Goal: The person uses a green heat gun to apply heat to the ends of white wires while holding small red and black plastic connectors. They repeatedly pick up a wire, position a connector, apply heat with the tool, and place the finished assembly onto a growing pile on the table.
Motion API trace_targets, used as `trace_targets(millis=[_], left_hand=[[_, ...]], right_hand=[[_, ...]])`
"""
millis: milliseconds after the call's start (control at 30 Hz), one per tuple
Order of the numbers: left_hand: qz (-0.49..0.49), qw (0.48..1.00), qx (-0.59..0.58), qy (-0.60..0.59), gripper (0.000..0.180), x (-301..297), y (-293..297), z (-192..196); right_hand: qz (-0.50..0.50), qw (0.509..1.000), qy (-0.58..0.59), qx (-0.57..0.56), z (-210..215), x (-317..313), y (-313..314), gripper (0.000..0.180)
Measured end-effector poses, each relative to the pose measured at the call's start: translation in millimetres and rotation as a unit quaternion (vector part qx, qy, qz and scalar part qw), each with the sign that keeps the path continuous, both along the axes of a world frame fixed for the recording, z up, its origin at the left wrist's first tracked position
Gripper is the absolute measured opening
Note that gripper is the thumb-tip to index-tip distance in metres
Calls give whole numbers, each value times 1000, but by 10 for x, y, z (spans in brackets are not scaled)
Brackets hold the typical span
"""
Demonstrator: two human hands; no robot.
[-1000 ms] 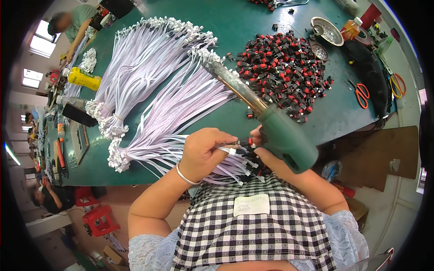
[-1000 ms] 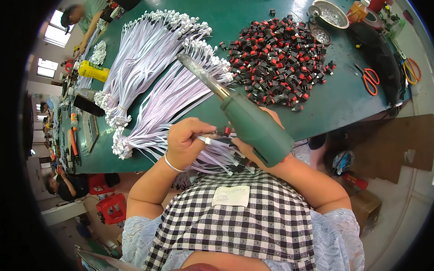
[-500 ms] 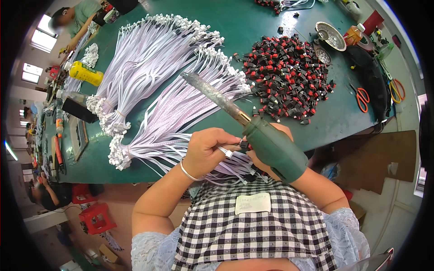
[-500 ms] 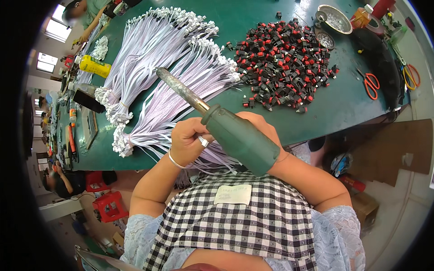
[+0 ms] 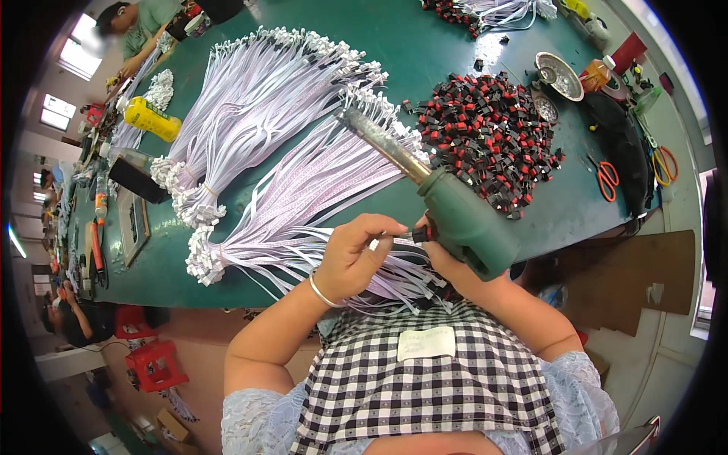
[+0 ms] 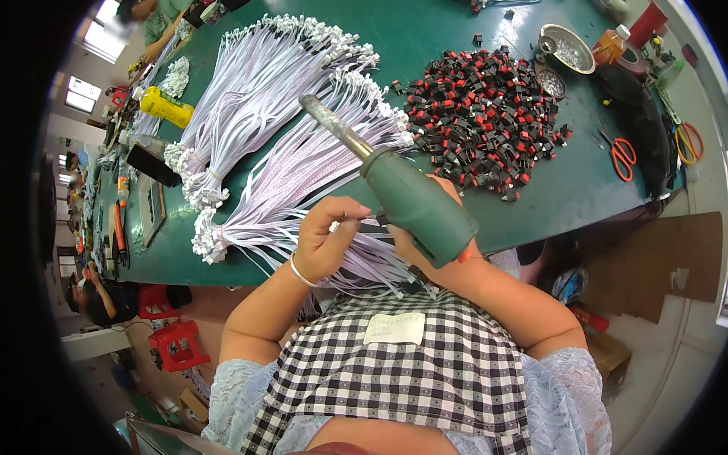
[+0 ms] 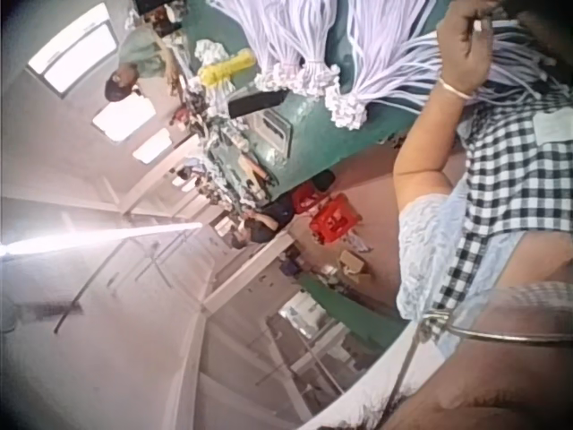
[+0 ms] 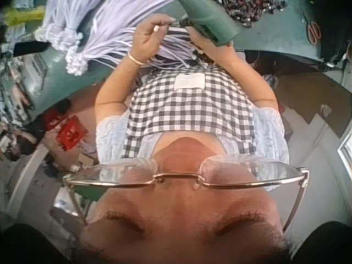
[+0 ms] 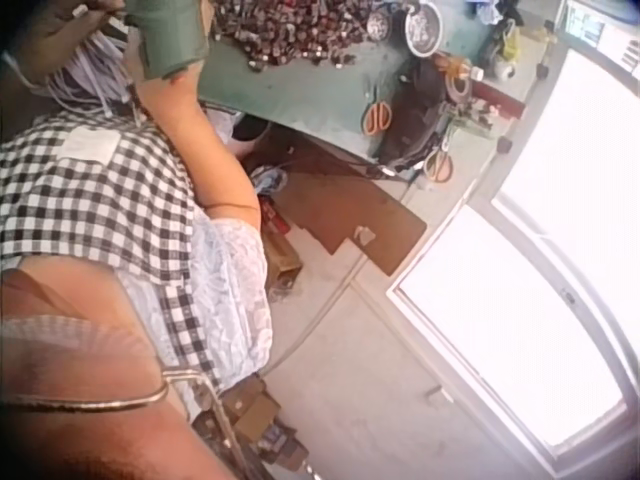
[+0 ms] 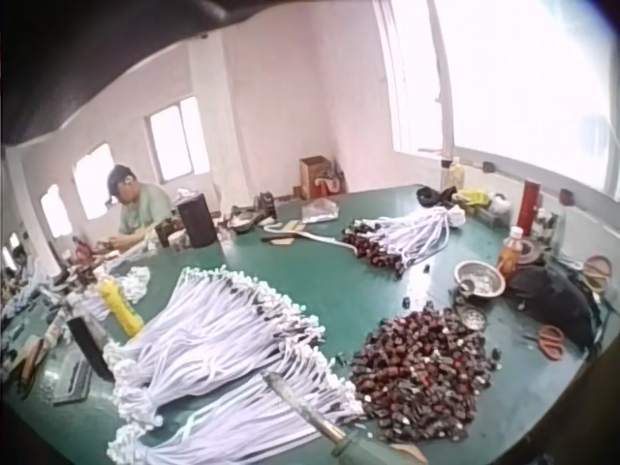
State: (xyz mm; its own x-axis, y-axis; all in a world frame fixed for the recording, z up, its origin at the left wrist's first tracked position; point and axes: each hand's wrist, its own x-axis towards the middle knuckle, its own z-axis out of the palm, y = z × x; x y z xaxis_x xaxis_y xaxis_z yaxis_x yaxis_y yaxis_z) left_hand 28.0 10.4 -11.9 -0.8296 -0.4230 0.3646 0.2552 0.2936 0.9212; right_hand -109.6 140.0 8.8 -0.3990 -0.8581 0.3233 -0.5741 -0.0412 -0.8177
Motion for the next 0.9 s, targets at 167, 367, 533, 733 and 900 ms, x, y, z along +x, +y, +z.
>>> trace_targets(millis=[167, 367, 533, 733, 900], left_hand=[[33, 994, 101, -34, 20, -8, 106, 46], [27, 980, 163, -107, 20, 24, 87, 19], [12, 994, 57, -91, 15, 2, 21, -19], [15, 996, 49, -80, 13, 4, 44, 24], [-1, 993, 83, -87, 13, 43, 33, 70]], right_hand=[[1, 999, -44, 10, -29, 4, 17, 29], [-3, 1000, -13, 15, 24, -5, 29, 31], [3, 998, 60, -22, -26, -16, 63, 37], [21, 996, 84, -20, -69, -11, 91, 41], [25, 992, 122, -20, -44, -11, 89, 42]])
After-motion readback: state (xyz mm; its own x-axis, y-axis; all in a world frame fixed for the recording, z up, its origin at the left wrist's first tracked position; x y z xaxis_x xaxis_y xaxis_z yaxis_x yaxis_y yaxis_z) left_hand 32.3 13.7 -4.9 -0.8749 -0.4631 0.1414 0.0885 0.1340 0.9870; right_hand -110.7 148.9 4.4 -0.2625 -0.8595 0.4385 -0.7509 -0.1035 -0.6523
